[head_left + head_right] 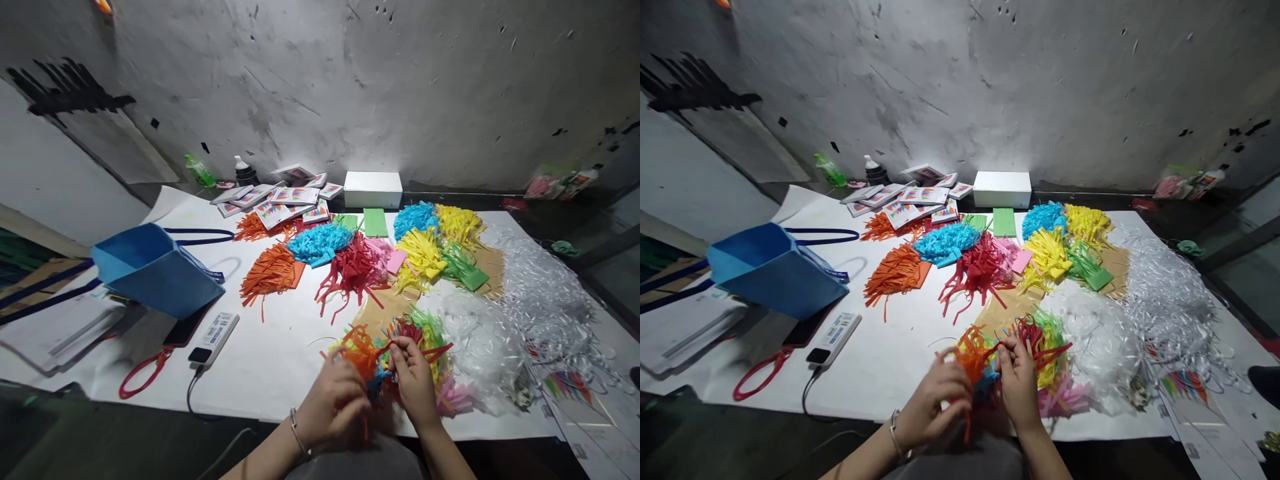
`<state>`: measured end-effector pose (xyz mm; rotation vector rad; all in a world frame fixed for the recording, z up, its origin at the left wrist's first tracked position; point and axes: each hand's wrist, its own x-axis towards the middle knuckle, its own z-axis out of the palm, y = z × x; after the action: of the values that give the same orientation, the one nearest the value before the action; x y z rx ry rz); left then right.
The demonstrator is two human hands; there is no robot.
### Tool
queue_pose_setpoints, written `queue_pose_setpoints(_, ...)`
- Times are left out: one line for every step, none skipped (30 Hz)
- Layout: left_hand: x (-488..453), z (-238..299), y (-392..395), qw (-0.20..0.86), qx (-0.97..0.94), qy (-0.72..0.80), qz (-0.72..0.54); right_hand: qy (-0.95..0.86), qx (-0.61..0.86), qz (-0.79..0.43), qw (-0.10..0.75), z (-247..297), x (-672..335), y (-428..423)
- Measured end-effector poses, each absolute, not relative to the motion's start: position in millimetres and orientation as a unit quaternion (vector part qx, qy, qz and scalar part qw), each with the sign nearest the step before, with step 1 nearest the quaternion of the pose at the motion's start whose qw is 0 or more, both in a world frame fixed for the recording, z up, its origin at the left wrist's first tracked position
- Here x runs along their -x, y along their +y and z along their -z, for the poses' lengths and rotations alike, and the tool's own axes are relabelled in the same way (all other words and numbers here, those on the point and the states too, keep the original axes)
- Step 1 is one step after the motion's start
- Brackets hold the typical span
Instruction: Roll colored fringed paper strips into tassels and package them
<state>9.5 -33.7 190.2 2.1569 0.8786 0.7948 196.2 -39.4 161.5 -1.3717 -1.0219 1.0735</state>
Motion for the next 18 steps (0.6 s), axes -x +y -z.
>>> queue_pose_setpoints(-7, -188, -31, 0.292, -0.783, 0.421, -0.352, -0.454, 0.579, -0.437, 0.517, -163, -198, -40)
queue_pose_setpoints(-5, -187, -28, 0.257, -0.733, 0.492, -0.394, -0.482, 0.581, -0.424, 0.501, -164, -199, -42)
queue_pose_setpoints(-4, -187, -25, 0.240, -0.693, 0.534, -0.419, -0.507, 0.581, -0.412, 0.485, -165, -199, -43)
queue_pose_setpoints(-4, -189, -21, 0.247, -0.676, 0.547, -0.427, -0.528, 0.577, -0.405, 0.473, -166, -198, -45)
queue_pose_setpoints(-6, -191, -18, 0.278, -0.682, 0.533, -0.416, -0.545, 0.570, -0.403, 0.465, -168, -197, -46)
queue_pose_setpoints(-8, -193, -15, 0.327, -0.700, 0.501, -0.389, -0.558, 0.558, -0.405, 0.461, -170, -196, -47)
queue_pose_setpoints(-12, -195, -13, 0.389, -0.714, 0.463, -0.353, -0.570, 0.544, -0.411, 0.459, -171, -194, -48)
queue_pose_setpoints(-16, -196, -12, 0.455, -0.713, 0.429, -0.317, -0.578, 0.531, -0.418, 0.457, -172, -193, -49)
queue_pose_setpoints(-21, -195, -12, 0.517, -0.694, 0.407, -0.292, -0.584, 0.523, -0.421, 0.457, -173, -193, -50)
queue_pose_setpoints(-25, -193, -13, 0.570, -0.660, 0.399, -0.282, -0.583, 0.522, -0.422, 0.458, -174, -192, -50)
queue_pose_setpoints(-28, -191, -13, 0.610, -0.618, 0.403, -0.288, -0.576, 0.529, -0.421, 0.460, -174, -193, -51)
queue_pose_setpoints(-30, -188, -14, 0.636, -0.574, 0.415, -0.306, -0.562, 0.541, -0.419, 0.465, -173, -193, -52)
queue_pose_setpoints(-32, -185, -15, 0.649, -0.535, 0.428, -0.330, -0.544, 0.554, -0.418, 0.471, -173, -194, -53)
queue_pose_setpoints(-32, -183, -15, 0.655, -0.503, 0.441, -0.351, -0.528, 0.565, -0.419, 0.476, -172, -195, -55)
queue_pose_setpoints(-32, -182, -16, 0.658, -0.480, 0.450, -0.365, -0.517, 0.573, -0.421, 0.477, -172, -195, -57)
queue_pose_setpoints(-31, -182, -16, 0.661, -0.464, 0.456, -0.374, -0.513, 0.576, -0.425, 0.474, -173, -195, -59)
queue_pose_setpoints(-31, -182, -16, 0.663, -0.454, 0.461, -0.378, -0.516, 0.575, -0.426, 0.471, -174, -194, -62)
queue_pose_setpoints(-30, -183, -16, 0.665, -0.446, 0.463, -0.380, -0.523, 0.572, -0.426, 0.466, -175, -193, -64)
